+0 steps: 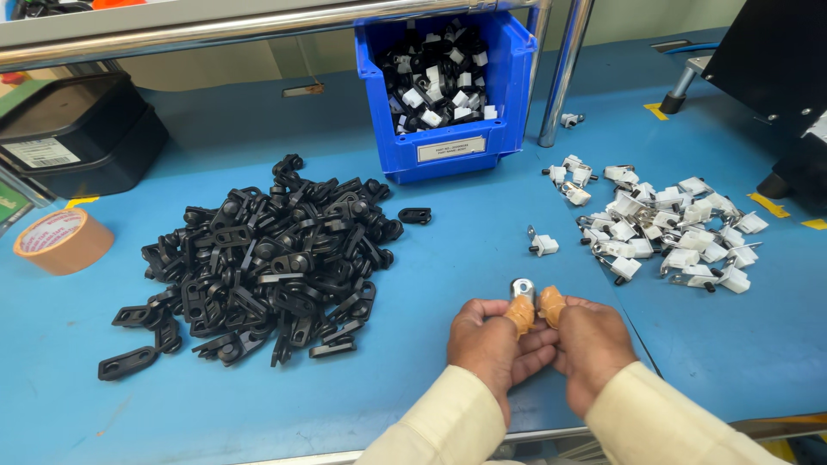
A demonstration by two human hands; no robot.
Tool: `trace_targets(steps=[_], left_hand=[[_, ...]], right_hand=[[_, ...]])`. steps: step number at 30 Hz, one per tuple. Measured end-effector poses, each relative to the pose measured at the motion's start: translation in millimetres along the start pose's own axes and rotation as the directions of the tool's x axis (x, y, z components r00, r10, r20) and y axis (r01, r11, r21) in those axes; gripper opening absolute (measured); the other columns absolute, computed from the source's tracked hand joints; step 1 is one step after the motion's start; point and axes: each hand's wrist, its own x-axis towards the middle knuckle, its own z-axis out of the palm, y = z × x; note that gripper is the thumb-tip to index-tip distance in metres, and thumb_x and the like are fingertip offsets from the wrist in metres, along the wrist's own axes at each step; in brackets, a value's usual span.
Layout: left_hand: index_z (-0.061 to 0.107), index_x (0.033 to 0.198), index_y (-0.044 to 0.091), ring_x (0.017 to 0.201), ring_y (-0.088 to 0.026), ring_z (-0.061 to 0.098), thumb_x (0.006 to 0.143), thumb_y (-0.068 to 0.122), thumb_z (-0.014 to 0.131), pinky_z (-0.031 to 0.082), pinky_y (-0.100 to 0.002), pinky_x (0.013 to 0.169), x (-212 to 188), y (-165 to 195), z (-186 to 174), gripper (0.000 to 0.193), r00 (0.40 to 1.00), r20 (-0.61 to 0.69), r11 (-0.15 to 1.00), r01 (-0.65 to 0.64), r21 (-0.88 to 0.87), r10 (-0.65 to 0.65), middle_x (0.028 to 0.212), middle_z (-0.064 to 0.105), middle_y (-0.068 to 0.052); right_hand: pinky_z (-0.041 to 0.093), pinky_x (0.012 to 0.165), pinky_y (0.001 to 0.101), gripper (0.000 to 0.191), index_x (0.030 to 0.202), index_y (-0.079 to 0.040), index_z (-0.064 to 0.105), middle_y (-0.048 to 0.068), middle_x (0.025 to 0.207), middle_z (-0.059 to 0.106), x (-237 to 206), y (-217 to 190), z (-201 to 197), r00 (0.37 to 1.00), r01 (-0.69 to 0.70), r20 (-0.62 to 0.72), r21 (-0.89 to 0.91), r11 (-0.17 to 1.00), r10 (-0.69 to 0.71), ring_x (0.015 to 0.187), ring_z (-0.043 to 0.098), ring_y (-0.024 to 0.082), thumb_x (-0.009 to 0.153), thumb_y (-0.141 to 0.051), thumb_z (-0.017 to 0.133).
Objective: The person repeatedly picks a black plastic bracket and a white plastic component, aligns them, and presses them together by hand. The assembled units are placed into a blue bin on the table. The process is repeated multiple times with consistent hand motions.
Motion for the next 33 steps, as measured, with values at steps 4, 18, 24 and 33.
trace_targets(steps=[4, 18, 24, 33], left_hand=[[0.051, 0.116, 0.004, 0.09, -0.024, 0.077, 0.099, 0.007, 0.054, 0.065, -0.035, 0.08, -3, 7, -2, 0.018, 0.999, 0.024, 0.999, 0.047, 0.007, -0.047, 0.104, 0.075, -0.017], [0.055, 0.113, 0.001, 0.087, -0.026, 0.078, 0.094, -0.003, 0.046, 0.067, -0.037, 0.079, -7, 8, -6, 0.021, 1.0, 0.003, 0.995, 0.01, 0.098, -0.01, 0.102, 0.072, -0.018], [0.058, 0.109, 0.001, 0.08, -0.025, 0.079, 0.093, -0.003, 0.055, 0.068, -0.035, 0.07, -5, 6, -7, 0.017, 0.999, -0.04, 0.985, 0.009, 0.174, -0.002, 0.098, 0.074, -0.018], [0.062, 0.106, 0.001, 0.073, -0.023, 0.078, 0.089, 0.005, 0.073, 0.066, -0.032, 0.06, -1, 7, -4, 0.02, 0.989, -0.102, 0.915, -0.055, 0.399, 0.104, 0.092, 0.076, -0.016]], right_hand=[[0.056, 0.071, 0.0351, 0.031, 0.111, -0.001, 0.067, 0.011, 0.096, 0.071, -2, -10, -15, 0.983, -0.087, 0.156, -0.079, 0.993, 0.098, 0.077, 0.067, 0.019, 0.104, -0.023, 0.046], [0.057, 0.071, 0.0387, 0.031, 0.11, 0.0, 0.068, 0.013, 0.098, 0.074, -4, -16, -5, 0.996, -0.043, 0.075, -0.152, 0.987, 0.055, 0.077, 0.067, 0.022, 0.101, -0.019, 0.046], [0.057, 0.072, 0.0372, 0.019, 0.106, 0.0, 0.067, 0.013, 0.095, 0.075, -3, -18, -6, 0.991, 0.021, 0.136, -0.176, 0.984, 0.003, 0.079, 0.071, 0.022, 0.098, -0.015, 0.06], [0.06, 0.075, 0.0394, 0.026, 0.114, 0.002, 0.061, 0.016, 0.099, 0.071, 1, -22, 4, 1.0, -0.025, -0.02, -0.133, 0.991, 0.022, 0.085, 0.071, 0.026, 0.104, -0.01, 0.04]])
